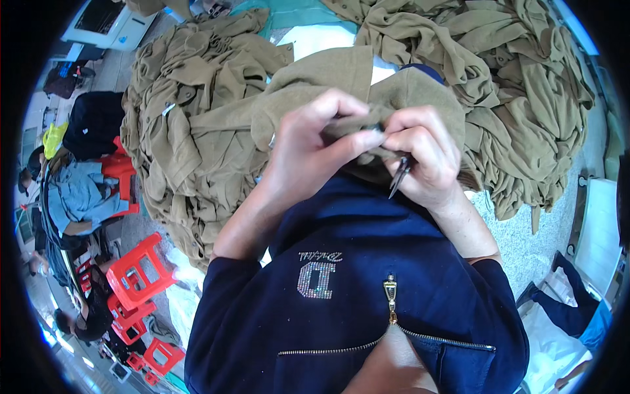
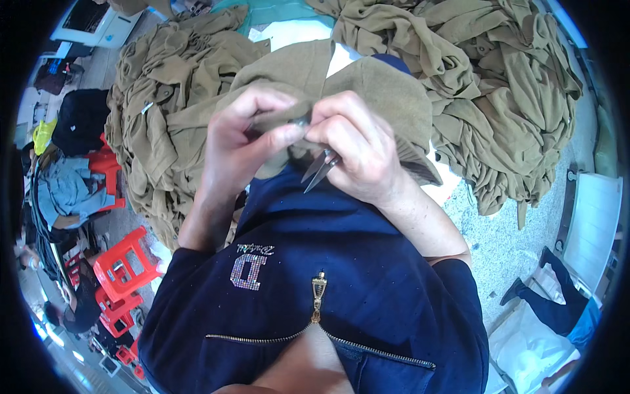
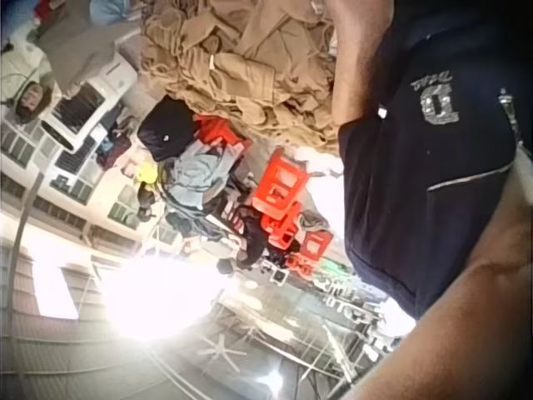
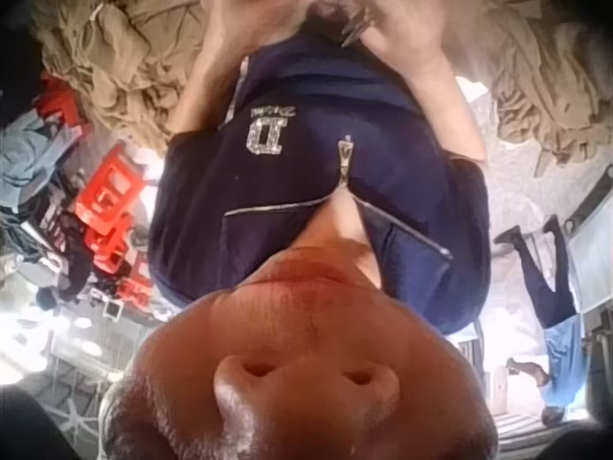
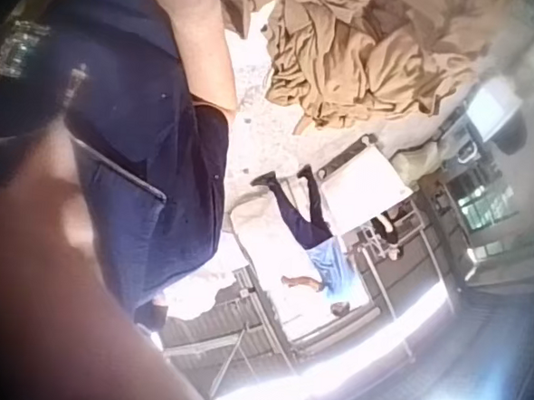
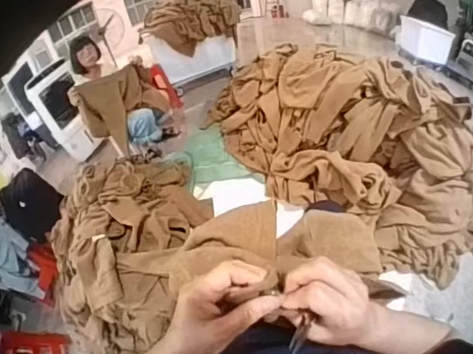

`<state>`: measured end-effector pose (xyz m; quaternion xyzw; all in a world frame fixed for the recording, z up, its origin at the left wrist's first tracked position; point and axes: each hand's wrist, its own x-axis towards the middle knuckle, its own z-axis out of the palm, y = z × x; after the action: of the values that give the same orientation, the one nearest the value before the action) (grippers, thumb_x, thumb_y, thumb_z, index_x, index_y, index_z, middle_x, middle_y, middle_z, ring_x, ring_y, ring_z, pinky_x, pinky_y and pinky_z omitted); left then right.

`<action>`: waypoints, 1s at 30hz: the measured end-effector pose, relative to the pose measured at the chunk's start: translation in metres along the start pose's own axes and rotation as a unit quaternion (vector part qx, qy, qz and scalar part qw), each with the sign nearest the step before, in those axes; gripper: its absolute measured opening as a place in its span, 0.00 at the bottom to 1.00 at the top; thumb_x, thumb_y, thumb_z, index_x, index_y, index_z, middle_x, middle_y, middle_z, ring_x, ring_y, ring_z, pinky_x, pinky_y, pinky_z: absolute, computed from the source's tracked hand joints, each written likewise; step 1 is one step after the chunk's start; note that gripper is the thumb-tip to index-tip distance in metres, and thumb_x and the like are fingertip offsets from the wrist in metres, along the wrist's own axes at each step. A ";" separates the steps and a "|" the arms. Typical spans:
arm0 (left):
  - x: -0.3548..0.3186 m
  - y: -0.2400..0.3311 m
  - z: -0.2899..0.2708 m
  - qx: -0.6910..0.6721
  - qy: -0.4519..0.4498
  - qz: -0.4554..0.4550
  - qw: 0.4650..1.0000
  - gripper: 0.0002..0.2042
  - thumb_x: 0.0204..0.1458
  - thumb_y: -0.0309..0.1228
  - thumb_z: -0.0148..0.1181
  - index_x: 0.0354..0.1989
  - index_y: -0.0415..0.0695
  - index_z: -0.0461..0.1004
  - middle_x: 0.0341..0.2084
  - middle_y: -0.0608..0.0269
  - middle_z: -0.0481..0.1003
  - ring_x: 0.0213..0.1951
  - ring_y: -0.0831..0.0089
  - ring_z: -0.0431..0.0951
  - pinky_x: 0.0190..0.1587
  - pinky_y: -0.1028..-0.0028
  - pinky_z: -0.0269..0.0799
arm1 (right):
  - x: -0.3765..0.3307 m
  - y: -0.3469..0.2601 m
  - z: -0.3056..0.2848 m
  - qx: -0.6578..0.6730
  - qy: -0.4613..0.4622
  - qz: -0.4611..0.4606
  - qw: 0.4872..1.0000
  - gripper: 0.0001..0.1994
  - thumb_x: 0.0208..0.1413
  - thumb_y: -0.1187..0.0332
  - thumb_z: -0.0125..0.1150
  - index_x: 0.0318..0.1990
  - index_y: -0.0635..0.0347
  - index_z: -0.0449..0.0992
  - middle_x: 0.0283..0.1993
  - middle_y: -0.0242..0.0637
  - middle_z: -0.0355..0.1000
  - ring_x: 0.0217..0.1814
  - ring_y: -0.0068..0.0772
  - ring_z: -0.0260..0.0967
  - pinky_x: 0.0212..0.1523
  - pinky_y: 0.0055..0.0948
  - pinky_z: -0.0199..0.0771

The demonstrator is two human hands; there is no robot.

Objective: Inspecting and trimming threads or processing buttons on garments using a small hand tool.

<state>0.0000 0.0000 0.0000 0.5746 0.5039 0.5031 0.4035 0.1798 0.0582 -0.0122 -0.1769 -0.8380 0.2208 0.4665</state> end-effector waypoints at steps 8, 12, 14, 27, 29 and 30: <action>-0.007 0.002 -0.019 0.160 -0.053 0.090 0.982 0.14 0.39 0.17 0.69 0.33 0.38 0.72 0.33 0.56 0.76 0.32 0.67 0.78 0.32 0.74 0.74 | 0.003 0.017 0.022 0.209 -0.041 0.043 0.976 0.13 0.39 0.77 0.69 0.28 0.58 0.68 0.40 0.37 0.66 0.37 0.37 0.67 0.36 0.30 0.68; -0.015 0.009 -0.023 0.216 -0.052 0.120 0.968 0.14 0.36 0.16 0.70 0.32 0.37 0.72 0.32 0.56 0.77 0.32 0.66 0.77 0.31 0.74 0.73 | 0.008 0.011 0.027 0.239 -0.097 0.125 0.958 0.18 0.40 0.72 0.72 0.36 0.57 0.68 0.37 0.34 0.66 0.32 0.32 0.67 0.31 0.30 0.66; -0.013 0.013 -0.027 0.216 -0.066 0.138 0.964 0.15 0.35 0.16 0.70 0.31 0.37 0.71 0.32 0.57 0.77 0.31 0.66 0.76 0.33 0.73 0.72 | 0.006 0.015 0.029 0.211 -0.106 0.101 0.966 0.20 0.39 0.67 0.75 0.35 0.56 0.67 0.32 0.34 0.67 0.30 0.36 0.68 0.29 0.32 0.66; -0.008 -0.024 -0.022 0.270 0.062 0.288 0.917 0.12 0.38 0.11 0.60 0.29 0.37 0.66 0.25 0.52 0.71 0.25 0.59 0.69 0.28 0.68 0.65 | 0.004 0.010 0.044 0.105 0.055 0.020 0.993 0.11 0.37 0.79 0.59 0.30 0.62 0.65 0.29 0.40 0.62 0.29 0.48 0.66 0.25 0.40 0.65; -0.002 -0.024 -0.013 0.279 0.060 0.312 0.906 0.10 0.40 0.10 0.57 0.29 0.36 0.66 0.26 0.52 0.71 0.26 0.61 0.69 0.29 0.70 0.65 | 0.001 0.011 0.043 0.090 0.061 0.074 0.991 0.10 0.39 0.77 0.58 0.30 0.61 0.66 0.29 0.40 0.62 0.29 0.48 0.66 0.25 0.40 0.65; 0.002 -0.025 -0.010 0.294 0.064 0.332 0.894 0.09 0.42 0.10 0.55 0.29 0.35 0.66 0.27 0.51 0.70 0.27 0.62 0.68 0.29 0.72 0.65 | 0.001 0.012 0.041 0.085 0.059 0.066 0.992 0.10 0.39 0.77 0.58 0.30 0.61 0.66 0.29 0.40 0.62 0.29 0.48 0.66 0.25 0.40 0.65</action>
<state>-0.0144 0.0062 -0.0223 0.7673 0.4333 0.4726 -0.0073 0.1448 0.0607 -0.0372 -0.2042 -0.7739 0.3105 0.5129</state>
